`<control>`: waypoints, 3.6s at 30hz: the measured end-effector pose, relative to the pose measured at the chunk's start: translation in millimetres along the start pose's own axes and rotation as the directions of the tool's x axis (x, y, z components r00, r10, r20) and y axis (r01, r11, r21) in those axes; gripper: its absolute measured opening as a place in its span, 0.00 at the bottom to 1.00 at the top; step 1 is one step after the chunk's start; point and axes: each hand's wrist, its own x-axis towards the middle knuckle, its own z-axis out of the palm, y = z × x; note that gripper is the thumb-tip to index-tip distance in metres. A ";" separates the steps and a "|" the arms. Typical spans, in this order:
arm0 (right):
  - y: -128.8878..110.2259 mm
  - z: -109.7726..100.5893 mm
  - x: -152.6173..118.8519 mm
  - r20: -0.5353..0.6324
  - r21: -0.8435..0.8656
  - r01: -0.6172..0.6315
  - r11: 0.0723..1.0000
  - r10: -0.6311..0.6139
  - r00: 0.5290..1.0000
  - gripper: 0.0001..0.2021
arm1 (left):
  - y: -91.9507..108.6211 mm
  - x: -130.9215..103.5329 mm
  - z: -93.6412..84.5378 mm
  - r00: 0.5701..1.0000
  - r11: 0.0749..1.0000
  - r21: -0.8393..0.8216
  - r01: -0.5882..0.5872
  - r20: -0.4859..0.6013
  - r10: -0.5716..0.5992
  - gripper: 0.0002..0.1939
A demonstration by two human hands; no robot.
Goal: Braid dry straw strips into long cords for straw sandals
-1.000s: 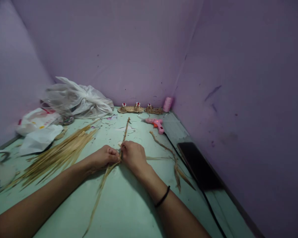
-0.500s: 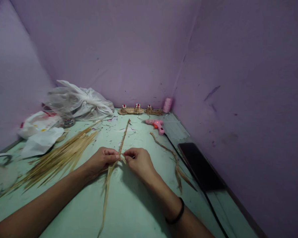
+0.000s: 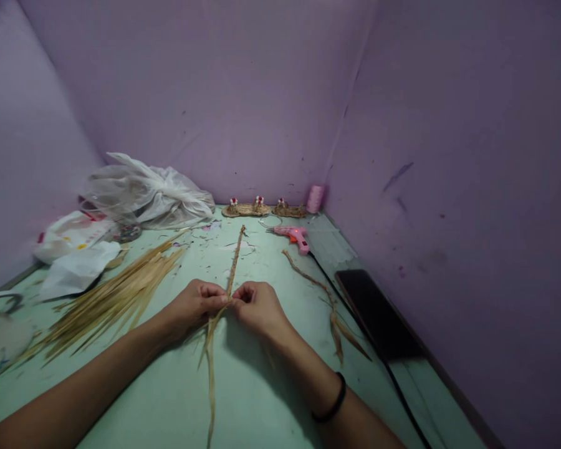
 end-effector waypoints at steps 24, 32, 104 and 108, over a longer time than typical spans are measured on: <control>0.5 9.3 -2.9 -0.093 0.163 -0.126 0.979 0.143 0.985 0.04 | 7.2 -0.7 -5.6 0.997 0.812 0.581 -0.049 -0.023 0.077 0.11; -2.2 10.6 -5.2 -0.016 0.216 -0.155 0.964 0.162 0.987 0.04 | 22.3 -23.3 16.0 0.985 0.688 0.725 0.041 -0.143 0.092 0.10; -14.2 -0.2 -1.7 0.203 0.367 -0.274 0.889 0.211 0.956 0.05 | 21.5 -1.6 -9.4 0.989 0.867 0.479 -0.141 0.039 0.140 0.07; -10.7 6.2 -0.6 0.116 0.312 -0.258 0.914 0.233 0.965 0.04 | 16.4 -1.2 -9.2 0.989 0.857 0.495 -0.145 0.047 0.141 0.06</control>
